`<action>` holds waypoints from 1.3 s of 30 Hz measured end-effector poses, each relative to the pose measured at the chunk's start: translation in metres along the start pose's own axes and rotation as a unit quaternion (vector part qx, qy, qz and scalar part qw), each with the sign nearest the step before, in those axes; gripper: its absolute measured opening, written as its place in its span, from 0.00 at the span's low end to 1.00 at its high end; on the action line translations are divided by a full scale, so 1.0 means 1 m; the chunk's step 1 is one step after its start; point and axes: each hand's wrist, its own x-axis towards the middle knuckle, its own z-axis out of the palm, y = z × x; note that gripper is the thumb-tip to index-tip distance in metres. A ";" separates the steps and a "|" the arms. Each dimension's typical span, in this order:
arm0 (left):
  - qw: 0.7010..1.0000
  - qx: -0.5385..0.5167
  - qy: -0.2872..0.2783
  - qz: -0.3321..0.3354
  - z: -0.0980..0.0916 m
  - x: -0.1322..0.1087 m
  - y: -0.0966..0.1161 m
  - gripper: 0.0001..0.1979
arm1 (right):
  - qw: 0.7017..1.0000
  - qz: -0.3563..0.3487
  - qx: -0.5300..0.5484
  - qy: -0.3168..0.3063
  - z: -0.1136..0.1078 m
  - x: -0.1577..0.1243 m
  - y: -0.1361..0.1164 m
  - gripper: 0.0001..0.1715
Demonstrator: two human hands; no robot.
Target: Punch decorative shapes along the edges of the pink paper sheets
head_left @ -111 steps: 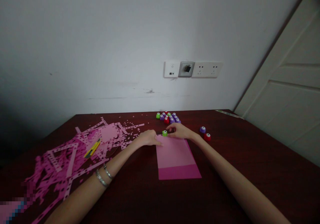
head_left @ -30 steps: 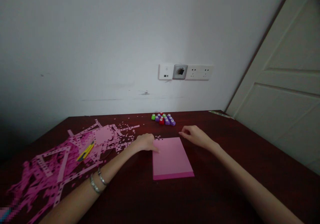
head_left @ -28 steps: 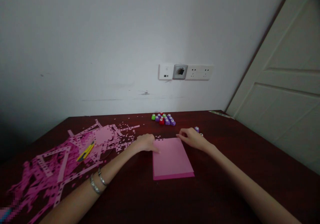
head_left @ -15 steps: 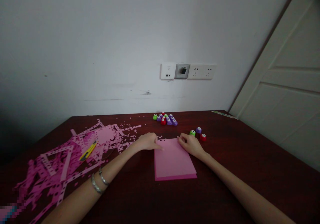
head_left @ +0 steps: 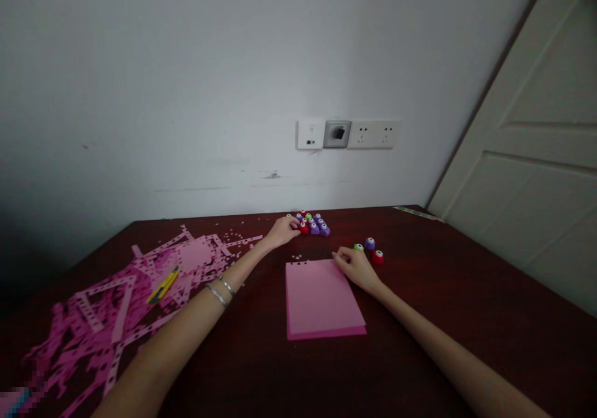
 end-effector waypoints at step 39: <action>0.995 0.018 -0.095 0.003 0.010 0.025 -0.015 0.16 | 1.000 0.016 0.002 -0.004 -0.001 0.003 -0.001 0.18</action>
